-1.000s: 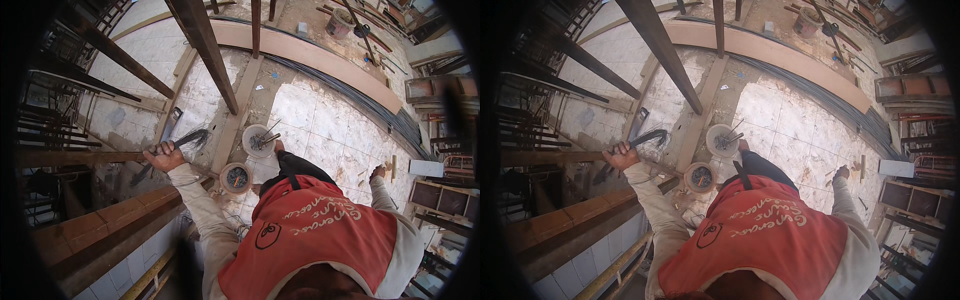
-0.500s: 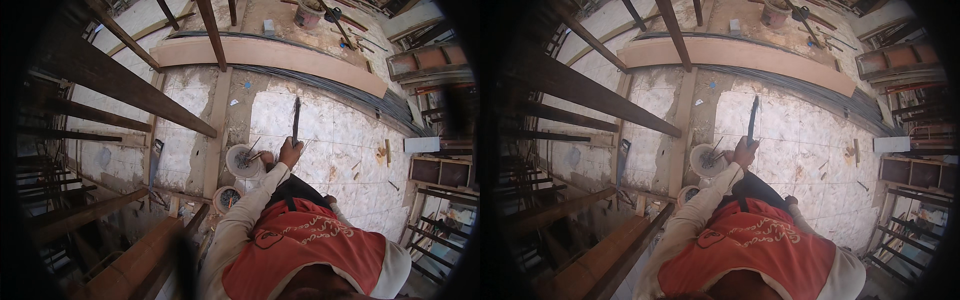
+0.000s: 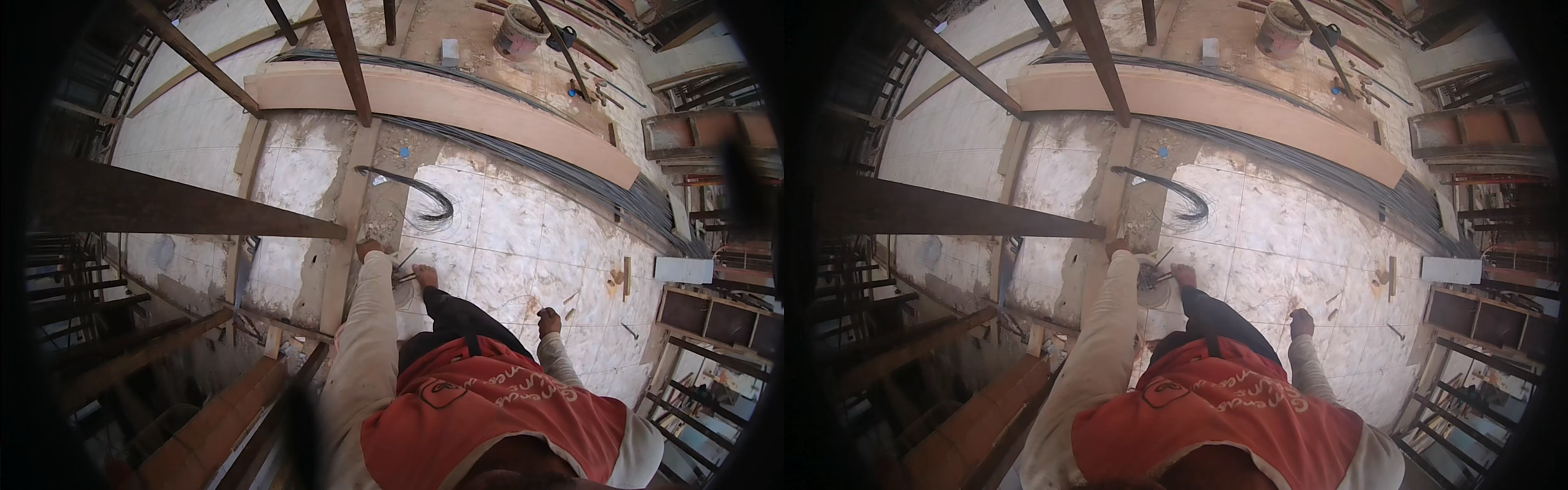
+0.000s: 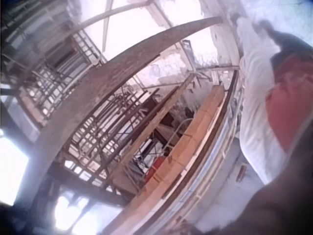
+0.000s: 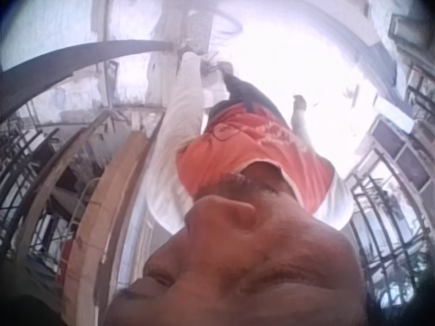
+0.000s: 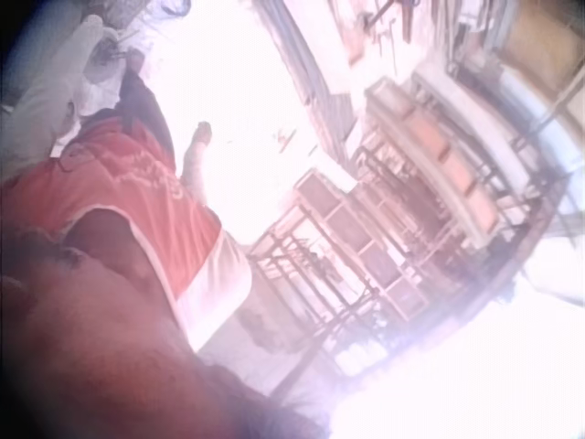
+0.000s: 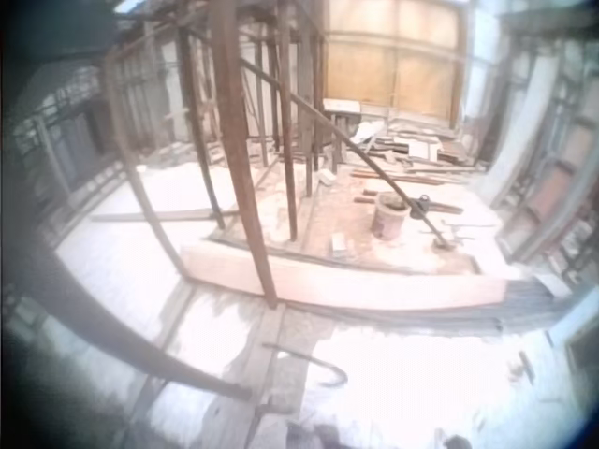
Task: The person prepares a bundle of thin metal wire by hand. They use a hammer to drive a metal pin into a wooden board and then use a length of wire to secure the board against a brick wall.
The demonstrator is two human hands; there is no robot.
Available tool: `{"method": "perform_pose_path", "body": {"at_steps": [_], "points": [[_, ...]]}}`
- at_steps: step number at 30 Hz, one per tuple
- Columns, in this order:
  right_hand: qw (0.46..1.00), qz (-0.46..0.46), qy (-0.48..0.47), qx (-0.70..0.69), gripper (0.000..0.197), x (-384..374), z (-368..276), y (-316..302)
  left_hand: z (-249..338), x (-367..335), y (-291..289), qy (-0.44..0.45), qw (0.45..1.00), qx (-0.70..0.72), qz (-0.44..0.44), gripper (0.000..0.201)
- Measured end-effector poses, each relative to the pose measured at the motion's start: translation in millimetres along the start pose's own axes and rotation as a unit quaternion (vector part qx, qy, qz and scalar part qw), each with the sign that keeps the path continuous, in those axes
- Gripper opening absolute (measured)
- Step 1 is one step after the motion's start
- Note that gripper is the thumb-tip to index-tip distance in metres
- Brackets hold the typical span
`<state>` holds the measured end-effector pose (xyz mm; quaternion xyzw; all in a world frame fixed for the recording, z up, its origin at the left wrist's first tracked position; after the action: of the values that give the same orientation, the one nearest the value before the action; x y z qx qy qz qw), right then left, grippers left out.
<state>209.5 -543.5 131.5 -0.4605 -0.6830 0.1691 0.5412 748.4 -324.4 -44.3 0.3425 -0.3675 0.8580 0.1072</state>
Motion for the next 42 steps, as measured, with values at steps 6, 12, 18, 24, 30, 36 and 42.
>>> {"method": "perform_pose_path", "body": {"at_steps": [6, 12, 18, 24, 30, 36, 42], "points": [[0.867, -0.177, -0.375, 0.277, 0.028, 7.1, -138.5, 56.0, -12.9, 136.6, -97.5, -0.103, 0.943, 0.204, -0.242, 0.042], [0.667, -0.317, -0.587, 0.333, 0.026, 181.8, -326.8, 140.6, 2.9, 278.7, -117.6, -0.093, 0.832, 0.437, -0.329, 0.041], [0.530, -0.420, -0.647, 0.353, 0.022, 303.1, -350.0, 168.8, -60.2, 249.3, -248.7, 0.002, 0.633, 0.774, -0.020, 0.024], [0.630, -0.737, -0.202, 0.137, 0.018, 347.2, -335.9, 202.9, -52.2, 277.6, -372.5, 0.170, 0.574, 0.789, 0.138, 0.025], [0.536, -0.803, -0.251, 0.071, 0.022, 387.3, -324.7, 208.0, -46.9, 326.9, -458.7, 0.294, 0.569, 0.724, 0.257, 0.034], [0.542, -0.525, -0.647, 0.114, 0.026, 414.7, -338.8, 190.0, -51.5, 346.2, -517.4, 0.386, 0.520, 0.718, 0.255, 0.037], [0.511, -0.420, -0.741, 0.117, 0.017, 441.9, -343.5, 178.4, -37.1, 346.1, -560.7, 0.409, 0.511, 0.720, 0.232, 0.036]]}}
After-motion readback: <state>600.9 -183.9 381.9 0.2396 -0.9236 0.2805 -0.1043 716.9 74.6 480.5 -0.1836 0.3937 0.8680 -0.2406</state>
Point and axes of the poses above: each hand's wrist, its own x-axis away from the middle knuckle, its own y-axis out of the palm, z = x × y, the point moved 1 cm from there along -x, towards the middle knuckle, and after that the axes turned 5 degrees about y, right-handed, at the moved point
